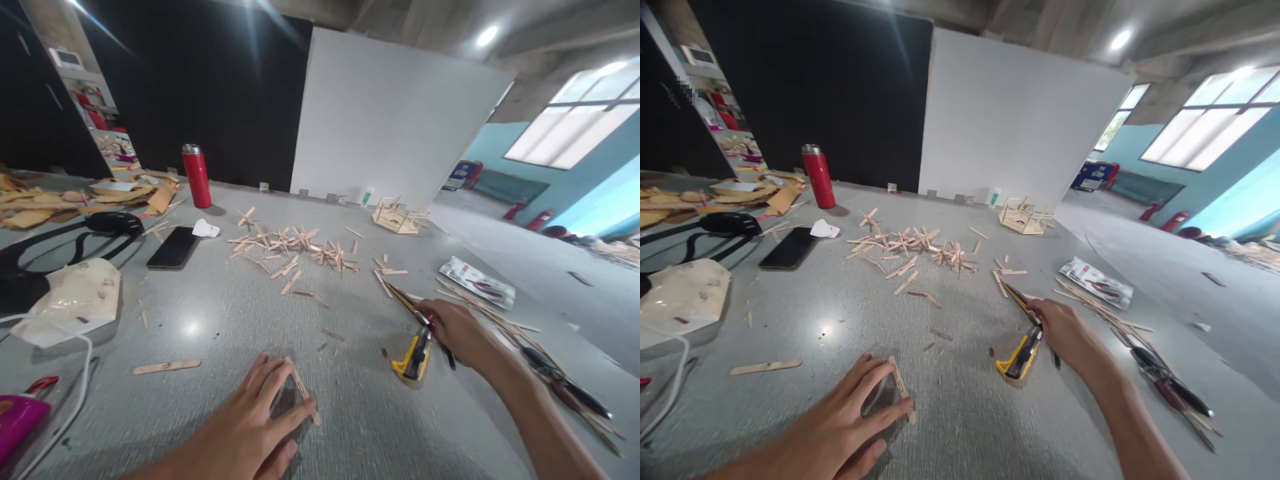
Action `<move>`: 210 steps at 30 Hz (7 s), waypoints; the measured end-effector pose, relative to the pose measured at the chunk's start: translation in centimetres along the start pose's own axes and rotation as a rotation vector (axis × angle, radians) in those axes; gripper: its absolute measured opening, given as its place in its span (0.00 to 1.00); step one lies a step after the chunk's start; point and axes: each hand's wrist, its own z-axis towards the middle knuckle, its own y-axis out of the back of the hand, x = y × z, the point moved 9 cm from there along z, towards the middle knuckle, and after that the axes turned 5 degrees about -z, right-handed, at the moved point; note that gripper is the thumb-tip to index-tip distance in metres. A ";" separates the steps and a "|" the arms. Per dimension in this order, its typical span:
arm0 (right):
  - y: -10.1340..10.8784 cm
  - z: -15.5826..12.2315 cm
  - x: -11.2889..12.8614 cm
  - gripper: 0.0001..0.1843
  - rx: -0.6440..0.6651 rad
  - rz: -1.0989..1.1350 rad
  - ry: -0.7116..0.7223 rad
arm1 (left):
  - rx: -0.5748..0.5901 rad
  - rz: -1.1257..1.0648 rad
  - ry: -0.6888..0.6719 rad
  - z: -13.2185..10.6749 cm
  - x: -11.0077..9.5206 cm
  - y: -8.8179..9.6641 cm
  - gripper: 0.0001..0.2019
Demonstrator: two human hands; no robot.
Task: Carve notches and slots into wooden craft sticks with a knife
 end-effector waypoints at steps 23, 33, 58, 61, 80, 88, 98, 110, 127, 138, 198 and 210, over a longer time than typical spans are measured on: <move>1.9 -0.3 6.4 0.18 -0.103 0.224 -0.102 | -0.101 0.222 0.097 -0.3 1.1 -1.3 0.27; 3.3 -2.8 12.3 0.24 0.005 0.550 -0.143 | -0.055 0.164 0.153 -0.5 1.8 -1.7 0.27; 3.7 -4.4 15.6 0.15 0.050 0.936 -0.104 | 0.027 0.134 0.046 0.5 1.2 -1.0 0.33; 3.8 -4.9 17.7 0.10 0.051 0.881 0.045 | 0.083 0.079 0.033 1.2 0.4 -0.5 0.32; -3.7 -7.9 25.5 0.16 0.697 1.180 0.009 | 0.274 -0.085 0.102 1.5 0.5 0.9 0.26; -3.1 -6.6 24.8 0.19 0.523 1.013 0.003 | 0.265 -0.069 0.127 1.4 0.5 0.9 0.25; -2.6 -6.4 25.4 0.22 0.388 0.907 0.109 | 0.266 -0.041 0.121 1.6 0.3 1.4 0.28; -1.7 -6.3 26.2 0.21 0.364 0.859 0.209 | 0.249 -0.065 0.126 1.8 0.1 1.8 0.29; -1.4 -7.4 26.7 0.16 0.291 0.782 0.348 | 0.203 -0.090 0.141 1.7 0.1 2.0 0.27; -1.6 -7.2 26.5 0.18 0.302 0.790 0.355 | 0.225 -0.053 0.138 1.8 -0.1 2.0 0.29; -1.2 -7.7 25.2 0.18 0.193 0.806 0.352 | 0.269 0.065 0.111 1.4 -0.1 1.3 0.25; -1.2 -7.2 25.8 0.18 0.262 0.802 0.347 | 0.252 0.058 0.113 1.6 -0.1 1.4 0.23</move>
